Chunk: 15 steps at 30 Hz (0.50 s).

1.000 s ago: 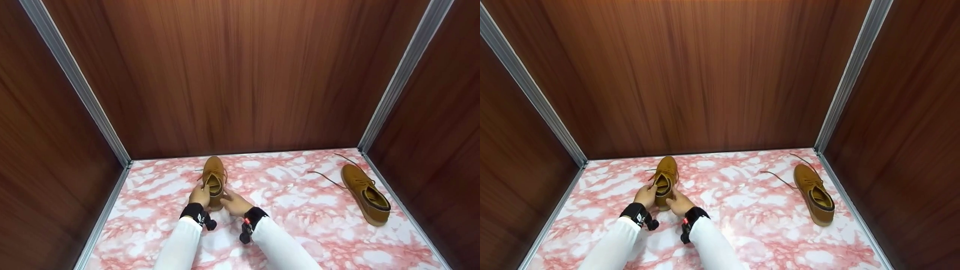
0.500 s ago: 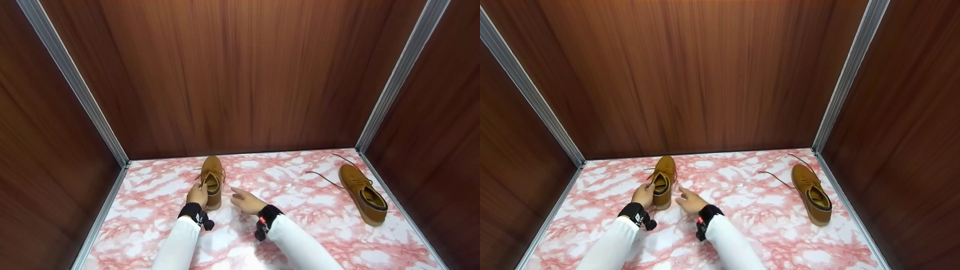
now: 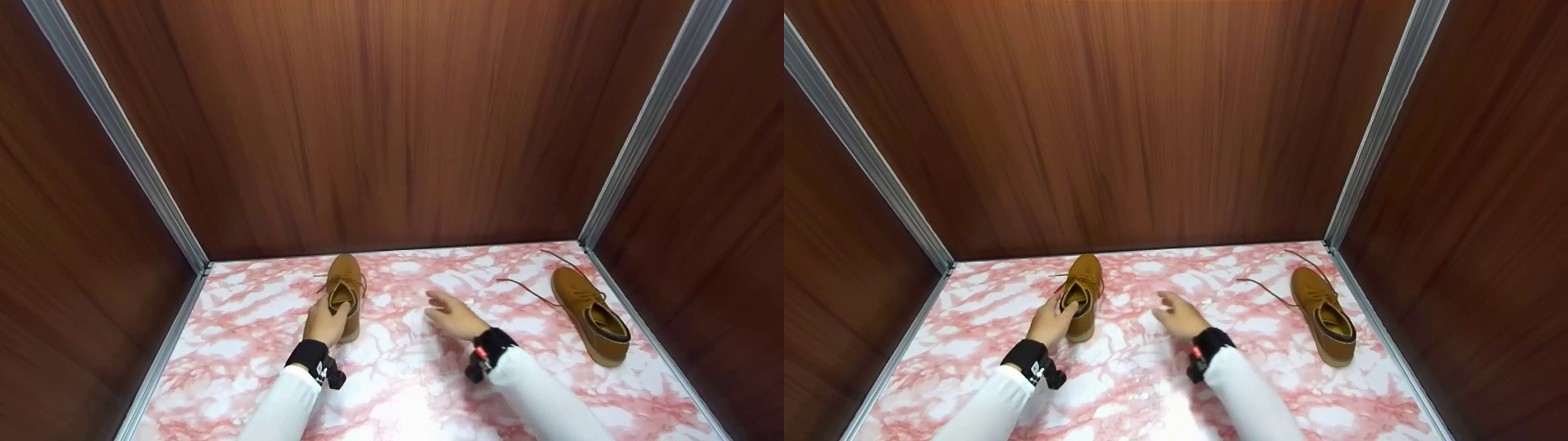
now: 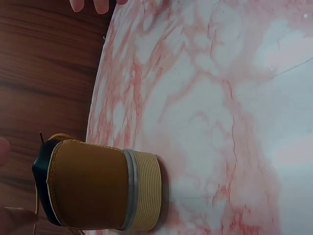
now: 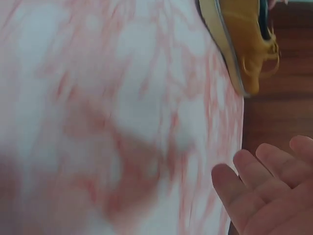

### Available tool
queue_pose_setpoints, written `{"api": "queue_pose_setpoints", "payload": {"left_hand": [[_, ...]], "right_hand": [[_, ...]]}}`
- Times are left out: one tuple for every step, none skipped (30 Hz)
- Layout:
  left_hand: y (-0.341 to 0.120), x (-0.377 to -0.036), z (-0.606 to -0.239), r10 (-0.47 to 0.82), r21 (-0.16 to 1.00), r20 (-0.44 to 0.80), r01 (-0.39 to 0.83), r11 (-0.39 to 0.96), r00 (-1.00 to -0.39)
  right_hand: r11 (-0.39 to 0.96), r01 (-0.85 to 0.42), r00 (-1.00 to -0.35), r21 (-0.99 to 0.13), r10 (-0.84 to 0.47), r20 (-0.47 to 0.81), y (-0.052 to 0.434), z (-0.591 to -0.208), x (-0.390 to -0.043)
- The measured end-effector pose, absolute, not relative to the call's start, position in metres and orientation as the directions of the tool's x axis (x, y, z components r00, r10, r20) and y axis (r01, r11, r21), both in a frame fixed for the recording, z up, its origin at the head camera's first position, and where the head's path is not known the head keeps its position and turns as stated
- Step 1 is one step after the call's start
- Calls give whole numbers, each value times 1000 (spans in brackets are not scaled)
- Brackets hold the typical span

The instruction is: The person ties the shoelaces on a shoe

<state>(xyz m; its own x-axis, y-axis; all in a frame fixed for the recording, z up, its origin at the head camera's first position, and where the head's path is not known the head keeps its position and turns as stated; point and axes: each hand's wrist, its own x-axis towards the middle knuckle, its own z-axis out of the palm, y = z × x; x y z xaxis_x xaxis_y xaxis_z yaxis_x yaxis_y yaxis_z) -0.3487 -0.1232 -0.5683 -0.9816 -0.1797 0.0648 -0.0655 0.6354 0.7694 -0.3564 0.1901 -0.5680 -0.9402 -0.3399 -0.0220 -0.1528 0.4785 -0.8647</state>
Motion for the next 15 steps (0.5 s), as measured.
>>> {"api": "queue_pose_setpoints", "payload": {"left_hand": [[-122, -347, -567, -175, 759, 65, -65, 647, -982], [-121, -345, -566, -171, 749, 65, -66, 660, -983], [-119, -344, -565, -167, 738, 63, -66, 671, -984], [-118, -342, -564, -162, 730, 69, -61, 681, -984], [-116, -340, -563, -155, 724, 71, -56, 688, -985], [-113, -339, -562, -147, 717, 80, -46, 696, -986], [-111, -337, -562, -140, 717, 84, -37, 696, -987], [-108, -336, -561, -130, 712, 88, -29, 702, -988], [-105, -334, -560, -119, 708, 92, -19, 706, -989], [-103, -333, -559, -107, 705, 96, -8, 709, -990], [-100, -332, -559, -95, 701, 93, -2, 713, -991], [-98, -331, -559, -84, 694, 90, 2, 720, -992], [-95, -330, -558, -73, 689, 89, 9, 724, -993], [-93, -329, -558, -62, 680, 89, 15, 733, -994], [-91, -328, -558, -50, 672, 95, 27, 740, -994]], "right_hand": [[485, -151, -947, -861, -321, -15, 196, -568, -356], [496, -151, -953, -855, -303, -8, 203, -568, -356], [513, -151, -958, -845, -286, -2, 209, -568, -356], [542, -166, -962, -824, -271, 15, 216, -567, -356], [569, -175, -967, -804, -255, 30, 223, -567, -356], [586, -175, -970, -791, -239, 37, 230, -567, -356], [598, -172, -974, -783, -224, 43, 237, -566, -355], [611, -173, -976, -773, -210, 52, 245, -565, -354], [620, -175, -978, -765, -200, 62, 253, -564, -354], [627, -178, -979, -758, -191, 71, 261, -563, -353], [633, -174, -981, -754, -177, 78, 268, -561, -353], [640, -172, -983, -748, -164, 86, 275, -559, -352], [649, -172, -984, -741, -155, 93, 283, -558, -351], [658, -178, -983, -731, -149, 104, 290, -557, -351], [668, -181, -983, -722, -144, 113, 297, -555, -350]]}}
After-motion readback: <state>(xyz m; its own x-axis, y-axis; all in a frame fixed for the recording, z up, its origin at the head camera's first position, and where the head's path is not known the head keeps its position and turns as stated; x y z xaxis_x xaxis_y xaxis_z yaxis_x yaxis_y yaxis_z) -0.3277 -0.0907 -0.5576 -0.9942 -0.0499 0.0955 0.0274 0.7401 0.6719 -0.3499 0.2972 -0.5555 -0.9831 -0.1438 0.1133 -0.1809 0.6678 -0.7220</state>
